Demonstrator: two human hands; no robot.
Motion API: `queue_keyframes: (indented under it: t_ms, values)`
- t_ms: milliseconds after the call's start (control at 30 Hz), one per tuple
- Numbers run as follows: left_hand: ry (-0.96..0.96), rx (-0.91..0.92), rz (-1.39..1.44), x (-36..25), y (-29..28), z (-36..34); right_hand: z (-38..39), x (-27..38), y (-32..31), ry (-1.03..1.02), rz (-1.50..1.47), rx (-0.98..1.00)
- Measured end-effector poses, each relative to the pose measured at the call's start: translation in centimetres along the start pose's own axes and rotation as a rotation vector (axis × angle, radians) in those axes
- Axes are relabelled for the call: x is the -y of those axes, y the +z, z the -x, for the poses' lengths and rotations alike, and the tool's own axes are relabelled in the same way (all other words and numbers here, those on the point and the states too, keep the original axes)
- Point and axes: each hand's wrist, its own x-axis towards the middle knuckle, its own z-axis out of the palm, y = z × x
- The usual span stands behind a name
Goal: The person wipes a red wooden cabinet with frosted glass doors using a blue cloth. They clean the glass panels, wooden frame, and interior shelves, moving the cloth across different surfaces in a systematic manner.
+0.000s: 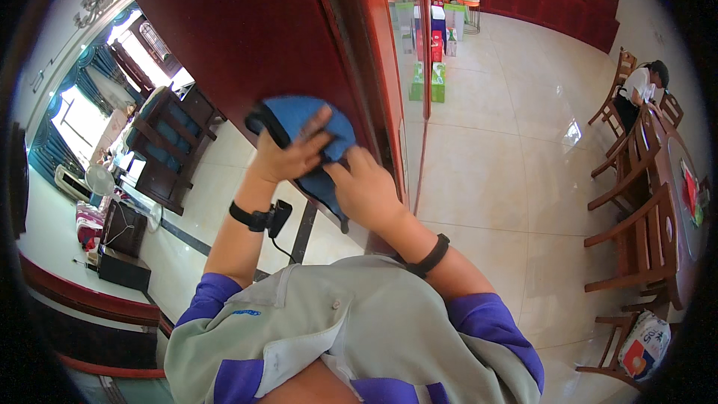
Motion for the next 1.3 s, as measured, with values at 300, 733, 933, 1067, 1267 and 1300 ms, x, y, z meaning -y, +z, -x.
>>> queue_keyframes:
  t_ms: [300, 733, 933, 1067, 1267, 1300]
  values:
    - [-0.302, -0.295, 0.007, 1.7, -2.2, -7.7, -4.1, 1.1, -3.1, 0.022, 0.014, -0.238]
    - [-0.185, -0.212, -0.144, -2.1, 1.5, -3.1, -0.7, 0.2, -1.2, 0.11, -0.118, 0.102]
    - [-0.322, -0.317, -0.073, 0.1, -1.5, -8.4, -4.5, 1.5, -2.4, 0.001, -0.105, -0.213]
    - [-0.25, -0.51, -0.195, 0.6, -0.7, -9.0, -4.2, 1.4, -0.3, -0.036, 0.047, -0.33]
    - [-0.353, -0.5, -0.163, -1.4, 1.4, -6.5, -1.8, -0.1, 2.7, -0.086, 0.134, -0.394]
    - [-0.358, -0.473, -0.169, -1.5, 1.3, -6.3, -1.7, -0.2, 2.6, -0.064, 0.144, -0.363]
